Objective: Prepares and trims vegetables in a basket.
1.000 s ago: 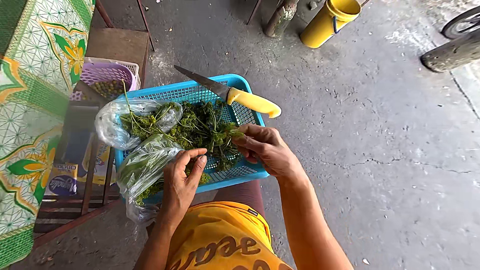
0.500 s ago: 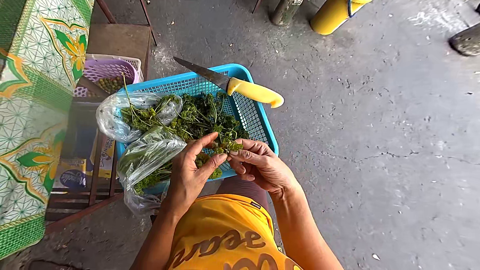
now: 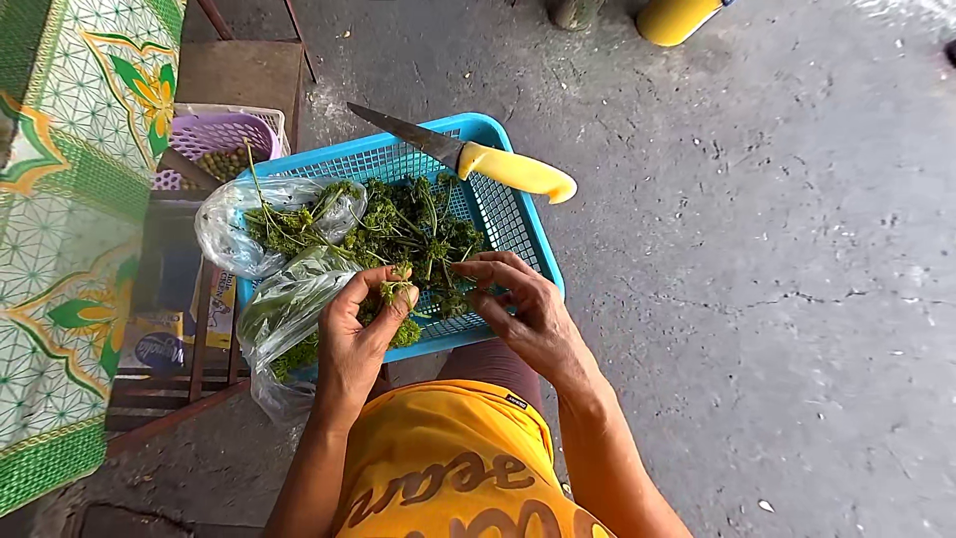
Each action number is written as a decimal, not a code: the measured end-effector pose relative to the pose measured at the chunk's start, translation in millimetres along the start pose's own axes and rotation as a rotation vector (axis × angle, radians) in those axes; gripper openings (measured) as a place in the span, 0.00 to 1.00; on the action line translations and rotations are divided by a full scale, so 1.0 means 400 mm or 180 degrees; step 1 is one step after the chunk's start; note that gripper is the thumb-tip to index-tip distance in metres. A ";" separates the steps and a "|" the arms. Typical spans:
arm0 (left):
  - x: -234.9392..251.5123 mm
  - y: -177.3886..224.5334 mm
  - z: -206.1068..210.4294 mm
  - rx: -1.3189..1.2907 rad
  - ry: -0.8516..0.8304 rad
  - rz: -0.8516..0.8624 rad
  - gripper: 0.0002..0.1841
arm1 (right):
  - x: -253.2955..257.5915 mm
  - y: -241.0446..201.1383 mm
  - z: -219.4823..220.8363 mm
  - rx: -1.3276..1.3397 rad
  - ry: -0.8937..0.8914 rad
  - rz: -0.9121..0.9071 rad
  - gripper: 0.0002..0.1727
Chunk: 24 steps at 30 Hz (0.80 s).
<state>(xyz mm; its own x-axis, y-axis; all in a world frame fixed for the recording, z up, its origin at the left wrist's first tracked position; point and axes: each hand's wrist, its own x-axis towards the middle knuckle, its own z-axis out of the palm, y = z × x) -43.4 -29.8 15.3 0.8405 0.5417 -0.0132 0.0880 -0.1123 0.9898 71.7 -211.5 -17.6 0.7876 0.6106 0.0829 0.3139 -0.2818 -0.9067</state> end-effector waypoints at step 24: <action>-0.002 0.026 -0.035 0.0290 -0.0035 0.0193 0.19 | 0.000 0.009 -0.034 0.2465 -0.0309 0.0693 0.12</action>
<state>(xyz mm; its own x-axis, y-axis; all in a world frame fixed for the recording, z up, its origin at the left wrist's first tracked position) -50.8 -19.8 27.6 0.8515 0.5225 0.0443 0.0846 -0.2201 0.9718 79.9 -222.4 -15.2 0.7280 0.6727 -0.1326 -0.3255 0.1688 -0.9304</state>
